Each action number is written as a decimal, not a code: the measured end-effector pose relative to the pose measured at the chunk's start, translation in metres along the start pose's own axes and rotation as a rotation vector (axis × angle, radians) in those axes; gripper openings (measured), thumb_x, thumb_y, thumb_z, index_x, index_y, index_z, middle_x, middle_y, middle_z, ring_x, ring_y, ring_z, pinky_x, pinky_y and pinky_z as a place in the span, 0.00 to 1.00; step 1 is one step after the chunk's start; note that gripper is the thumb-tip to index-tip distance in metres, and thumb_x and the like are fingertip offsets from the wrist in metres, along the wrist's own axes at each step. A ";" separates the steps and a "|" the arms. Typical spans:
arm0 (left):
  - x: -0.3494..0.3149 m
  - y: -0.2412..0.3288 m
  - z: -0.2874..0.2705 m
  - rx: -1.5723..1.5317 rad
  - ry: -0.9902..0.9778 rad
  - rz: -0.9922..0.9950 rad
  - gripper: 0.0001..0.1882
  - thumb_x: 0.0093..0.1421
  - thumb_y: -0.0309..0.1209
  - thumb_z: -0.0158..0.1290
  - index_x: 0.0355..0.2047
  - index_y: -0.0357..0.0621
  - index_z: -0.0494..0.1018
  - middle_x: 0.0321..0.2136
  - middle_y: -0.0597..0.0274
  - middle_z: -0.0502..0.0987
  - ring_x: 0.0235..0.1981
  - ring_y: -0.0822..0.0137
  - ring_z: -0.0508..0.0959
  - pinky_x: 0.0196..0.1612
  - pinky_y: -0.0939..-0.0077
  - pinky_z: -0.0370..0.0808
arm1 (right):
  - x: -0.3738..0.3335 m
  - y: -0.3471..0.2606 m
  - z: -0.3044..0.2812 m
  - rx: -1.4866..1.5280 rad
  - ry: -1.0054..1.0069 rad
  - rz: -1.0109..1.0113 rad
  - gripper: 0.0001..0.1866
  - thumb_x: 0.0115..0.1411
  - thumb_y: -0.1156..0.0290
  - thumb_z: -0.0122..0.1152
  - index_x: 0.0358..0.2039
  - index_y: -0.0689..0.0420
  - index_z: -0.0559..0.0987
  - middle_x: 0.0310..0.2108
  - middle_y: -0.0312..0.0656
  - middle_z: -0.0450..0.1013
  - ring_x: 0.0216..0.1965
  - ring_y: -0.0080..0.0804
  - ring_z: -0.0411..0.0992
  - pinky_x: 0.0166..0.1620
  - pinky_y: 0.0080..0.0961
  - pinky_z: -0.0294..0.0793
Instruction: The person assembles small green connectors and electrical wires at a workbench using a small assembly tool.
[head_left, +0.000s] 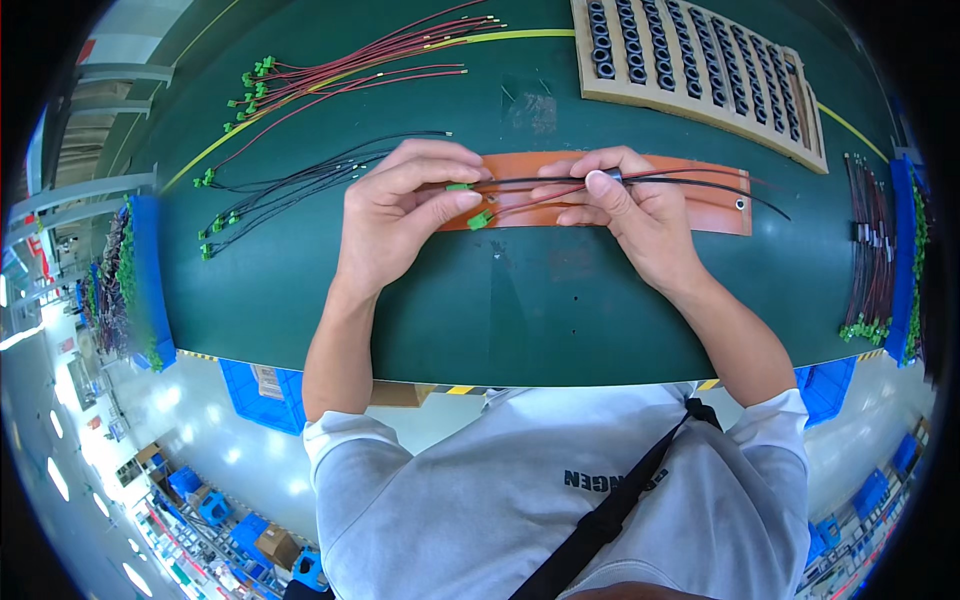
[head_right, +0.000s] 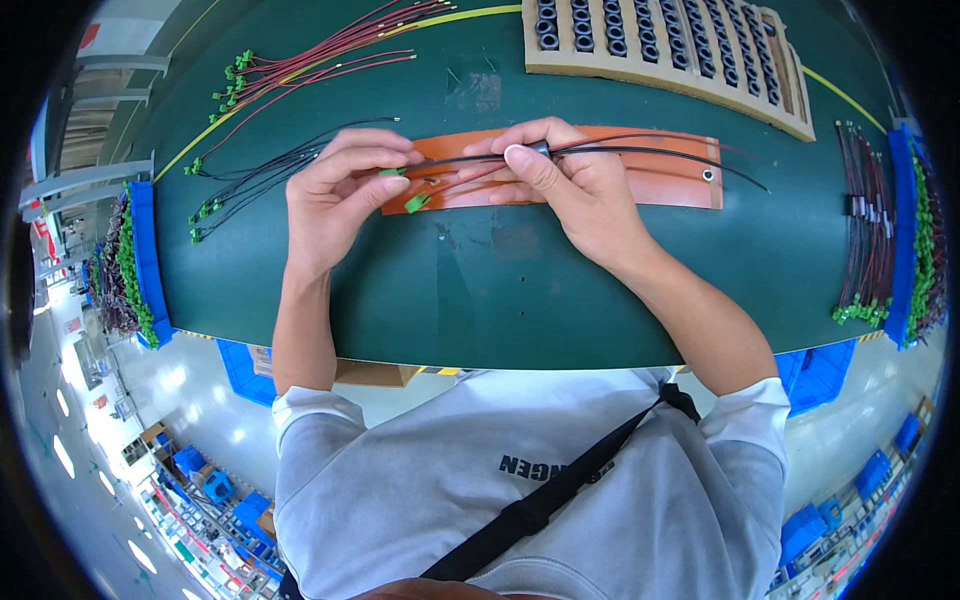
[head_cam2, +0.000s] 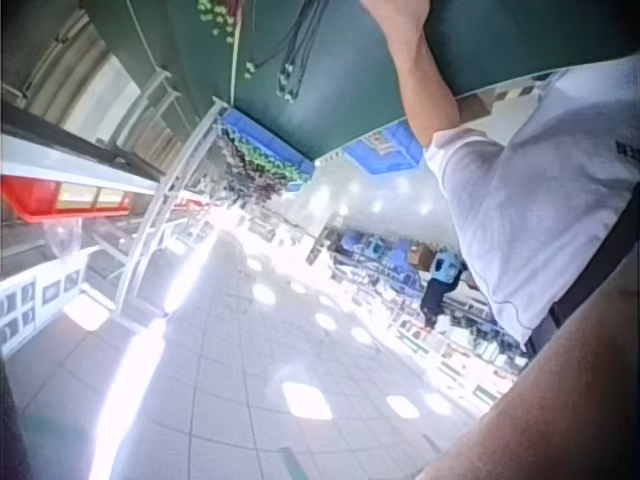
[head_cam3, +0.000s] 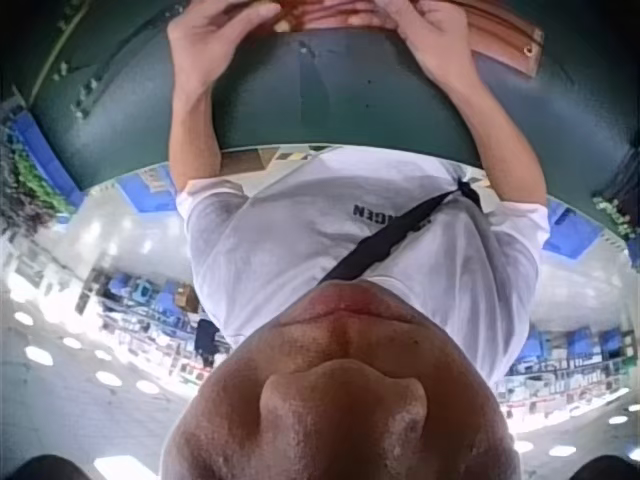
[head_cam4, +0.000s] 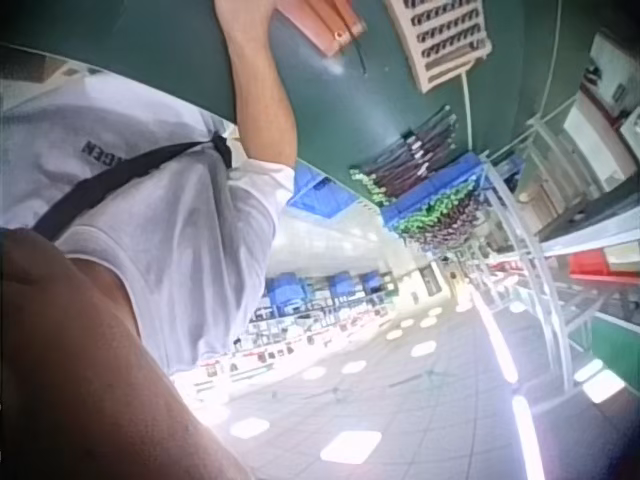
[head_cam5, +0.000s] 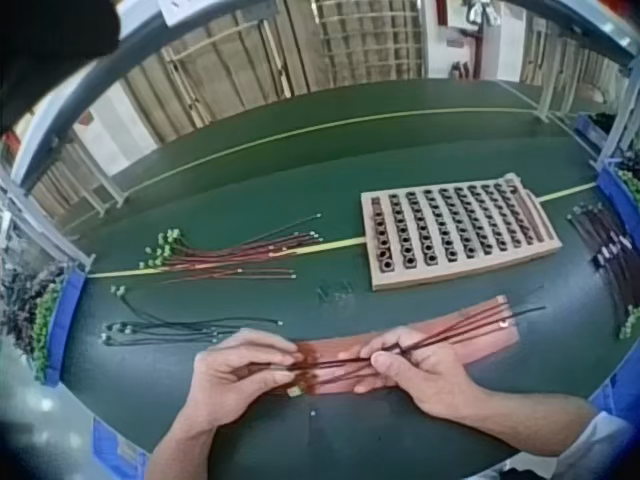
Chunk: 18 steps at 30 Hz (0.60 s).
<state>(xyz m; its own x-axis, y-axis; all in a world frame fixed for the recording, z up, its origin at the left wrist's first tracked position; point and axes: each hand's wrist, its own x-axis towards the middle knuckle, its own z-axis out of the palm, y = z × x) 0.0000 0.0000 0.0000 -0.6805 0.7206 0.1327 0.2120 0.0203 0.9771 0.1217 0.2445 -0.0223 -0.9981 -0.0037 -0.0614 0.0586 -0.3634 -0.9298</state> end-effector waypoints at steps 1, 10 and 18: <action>0.000 -0.001 -0.001 0.032 0.041 0.051 0.12 0.61 0.16 0.60 0.44 0.36 0.82 0.47 0.53 0.80 0.47 0.62 0.82 0.48 0.73 0.83 | -0.001 -0.003 0.001 0.017 -0.011 -0.002 0.15 0.75 0.65 0.50 0.53 0.63 0.70 0.58 0.52 0.73 0.54 0.38 0.78 0.51 0.27 0.82; 0.002 -0.007 0.002 -0.050 0.184 -0.086 0.09 0.59 0.15 0.60 0.41 0.33 0.82 0.44 0.51 0.80 0.45 0.62 0.83 0.47 0.70 0.84 | 0.002 0.001 -0.003 0.025 0.021 -0.031 0.14 0.76 0.63 0.48 0.50 0.61 0.72 0.57 0.50 0.75 0.49 0.32 0.79 0.49 0.24 0.81; 0.003 -0.015 0.010 -0.153 0.225 -0.090 0.22 0.58 0.09 0.58 0.53 0.30 0.74 0.43 0.49 0.80 0.47 0.59 0.82 0.51 0.67 0.83 | 0.003 0.000 -0.001 0.080 0.026 -0.050 0.12 0.75 0.66 0.51 0.50 0.60 0.72 0.55 0.48 0.76 0.48 0.29 0.79 0.46 0.22 0.81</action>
<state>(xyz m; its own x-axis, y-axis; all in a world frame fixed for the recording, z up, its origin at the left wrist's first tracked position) 0.0016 0.0091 -0.0158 -0.8338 0.5487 0.0616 0.0473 -0.0401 0.9981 0.1184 0.2452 -0.0225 -0.9989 0.0399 -0.0256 0.0057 -0.4356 -0.9001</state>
